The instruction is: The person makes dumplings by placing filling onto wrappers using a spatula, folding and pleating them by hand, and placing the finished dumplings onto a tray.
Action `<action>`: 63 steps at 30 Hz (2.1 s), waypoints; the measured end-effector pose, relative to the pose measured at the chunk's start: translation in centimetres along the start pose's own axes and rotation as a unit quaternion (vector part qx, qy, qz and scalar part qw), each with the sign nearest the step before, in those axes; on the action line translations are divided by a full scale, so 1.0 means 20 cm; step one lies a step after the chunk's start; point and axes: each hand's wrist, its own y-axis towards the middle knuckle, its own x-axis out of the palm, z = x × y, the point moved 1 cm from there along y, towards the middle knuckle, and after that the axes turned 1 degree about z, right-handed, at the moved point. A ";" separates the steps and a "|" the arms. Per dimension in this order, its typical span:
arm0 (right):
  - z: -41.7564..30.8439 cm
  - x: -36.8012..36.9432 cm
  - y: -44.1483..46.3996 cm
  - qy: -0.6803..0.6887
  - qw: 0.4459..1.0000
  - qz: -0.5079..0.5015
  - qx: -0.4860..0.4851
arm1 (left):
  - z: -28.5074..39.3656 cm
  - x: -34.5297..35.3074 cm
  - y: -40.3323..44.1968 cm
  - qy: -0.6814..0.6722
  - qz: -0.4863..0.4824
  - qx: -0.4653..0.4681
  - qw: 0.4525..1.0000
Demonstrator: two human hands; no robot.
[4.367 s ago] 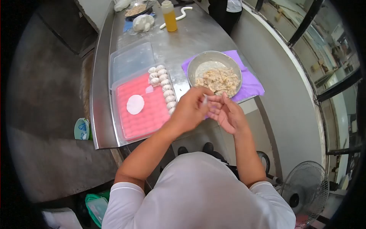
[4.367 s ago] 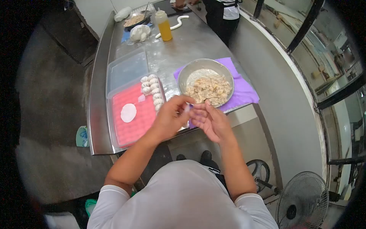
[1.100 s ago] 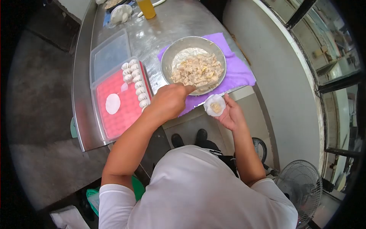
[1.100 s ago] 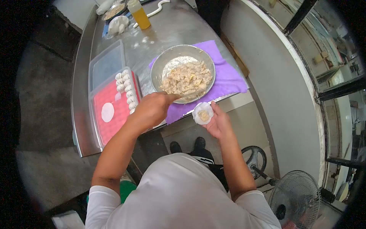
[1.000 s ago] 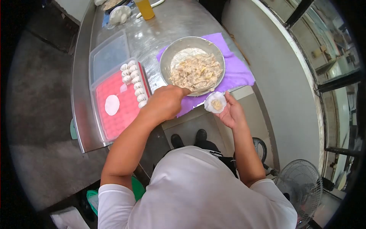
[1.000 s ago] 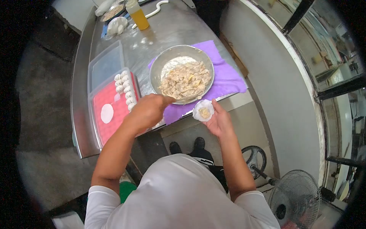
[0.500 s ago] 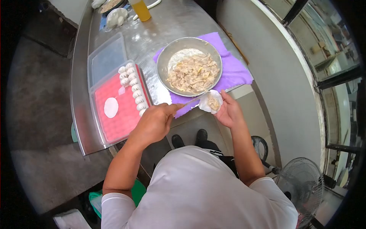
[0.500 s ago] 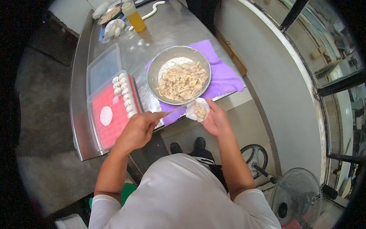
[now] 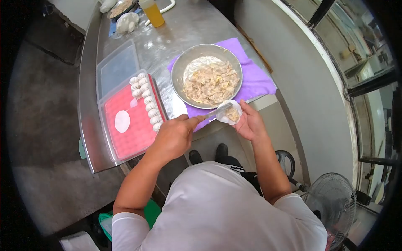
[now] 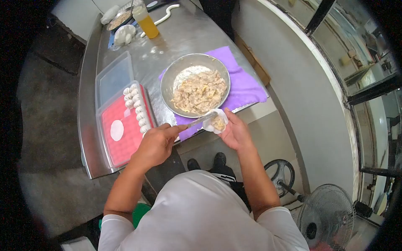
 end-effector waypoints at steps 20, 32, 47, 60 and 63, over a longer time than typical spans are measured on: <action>-0.10 0.00 -0.13 -0.187 0.977 0.056 -0.083 | -0.20 0.14 0.26 0.109 -0.024 -0.074 0.991; 0.02 0.46 -0.19 -0.366 0.926 -0.069 -0.057 | -0.04 0.28 0.15 -0.742 0.032 -0.225 0.631; 0.38 0.83 -0.45 -0.455 0.845 -0.189 -0.207 | 0.07 0.06 -0.40 -0.806 0.132 -0.037 0.576; 0.88 1.09 -0.57 -0.404 0.871 -0.207 -0.189 | -0.10 -0.18 -0.89 -0.588 0.289 0.055 0.754; 0.97 1.13 -0.58 -0.392 0.873 -0.211 -0.198 | -0.17 -0.18 -0.99 -0.532 0.322 0.083 0.779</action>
